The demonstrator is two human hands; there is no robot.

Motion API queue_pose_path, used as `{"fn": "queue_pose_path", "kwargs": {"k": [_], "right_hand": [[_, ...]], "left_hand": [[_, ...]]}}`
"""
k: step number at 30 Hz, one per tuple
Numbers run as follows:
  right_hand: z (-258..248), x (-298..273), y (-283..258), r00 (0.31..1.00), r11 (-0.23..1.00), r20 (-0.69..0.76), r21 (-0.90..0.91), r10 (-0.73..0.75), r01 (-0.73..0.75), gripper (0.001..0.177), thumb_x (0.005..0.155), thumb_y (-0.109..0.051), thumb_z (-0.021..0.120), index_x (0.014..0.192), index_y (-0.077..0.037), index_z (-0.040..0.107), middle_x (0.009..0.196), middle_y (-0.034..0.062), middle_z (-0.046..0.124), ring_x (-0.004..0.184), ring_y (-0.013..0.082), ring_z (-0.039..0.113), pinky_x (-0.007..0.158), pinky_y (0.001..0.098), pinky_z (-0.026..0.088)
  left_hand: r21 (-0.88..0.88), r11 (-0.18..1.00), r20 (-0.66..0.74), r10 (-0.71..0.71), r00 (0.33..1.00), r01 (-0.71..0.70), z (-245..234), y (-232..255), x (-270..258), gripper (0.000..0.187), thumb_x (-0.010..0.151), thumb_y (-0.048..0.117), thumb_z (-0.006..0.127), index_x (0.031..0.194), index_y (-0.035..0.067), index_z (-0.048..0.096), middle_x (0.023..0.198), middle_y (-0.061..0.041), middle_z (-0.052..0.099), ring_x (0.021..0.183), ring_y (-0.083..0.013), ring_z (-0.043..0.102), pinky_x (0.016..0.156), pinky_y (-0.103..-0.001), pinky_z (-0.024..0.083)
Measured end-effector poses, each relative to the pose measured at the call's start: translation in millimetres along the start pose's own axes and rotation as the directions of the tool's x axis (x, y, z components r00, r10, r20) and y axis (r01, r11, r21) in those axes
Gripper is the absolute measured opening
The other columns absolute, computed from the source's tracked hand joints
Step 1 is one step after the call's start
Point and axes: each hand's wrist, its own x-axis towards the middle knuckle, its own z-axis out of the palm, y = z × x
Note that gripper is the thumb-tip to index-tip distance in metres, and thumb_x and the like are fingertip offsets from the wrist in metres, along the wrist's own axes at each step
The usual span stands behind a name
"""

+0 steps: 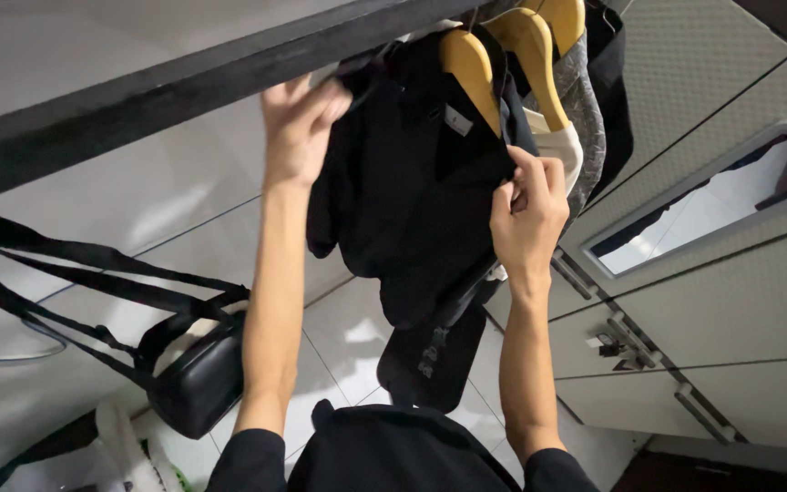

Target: The person takes a black shirt from a red laundry basket, unfolds it, and places it on a wooden hanger. They then hang the shirt on a rack inside a wardrobe. The person repeats this process with another black shirt, carefully aligning it on the hanger before placing it on the rack.

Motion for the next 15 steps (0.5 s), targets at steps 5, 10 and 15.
{"fn": "queue_pose_path", "kwargs": {"k": [5, 10, 15], "right_hand": [[-2, -4, -1, 0.999, 0.999, 0.005, 0.019, 0.036, -0.036, 0.035, 0.092, 0.012, 0.065, 0.123, -0.001, 0.069, 0.100, 0.0062, 0.056, 0.072, 0.0100, 0.054, 0.065, 0.0239, 0.046], [-4, -8, -6, 1.000, 0.998, -0.012, 0.063, 0.018, -0.017, 0.032, 0.093, 0.012, 0.068, 0.123, 0.000, 0.069, 0.102, 0.0053, 0.056, 0.077, 0.0088, 0.058, 0.066, 0.0226, 0.047], [6, -26, -7, 0.988, 0.992, -0.143, 0.122, 0.058, -0.041, 0.022, 0.093, 0.004, 0.079, 0.106, -0.002, 0.063, 0.085, 0.0008, 0.057, 0.064, 0.0064, 0.054, 0.057, 0.0211, 0.042]], "left_hand": [[-0.136, 0.972, 0.079, -0.181, 0.980, 0.190, -56, 26, -76, 0.031, 0.101, 0.016, 0.069, 0.131, 0.010, 0.064, 0.096, -0.002, 0.062, 0.060, -0.0075, 0.051, 0.069, -0.024, 0.039], [0.150, 0.861, -0.588, -0.316, 0.744, 0.485, -113, -5, -138, 0.019, 0.102, 0.022, 0.068, 0.105, 0.004, 0.071, 0.083, -0.003, 0.063, 0.078, -0.0139, 0.060, 0.076, -0.031, 0.049], [0.925, 0.095, -0.379, 0.273, 0.884, 0.367, -77, -14, -110, 0.023, 0.093, 0.022, 0.070, 0.102, 0.002, 0.074, 0.101, -0.010, 0.074, 0.096, -0.0255, 0.069, 0.086, -0.037, 0.052]]}}
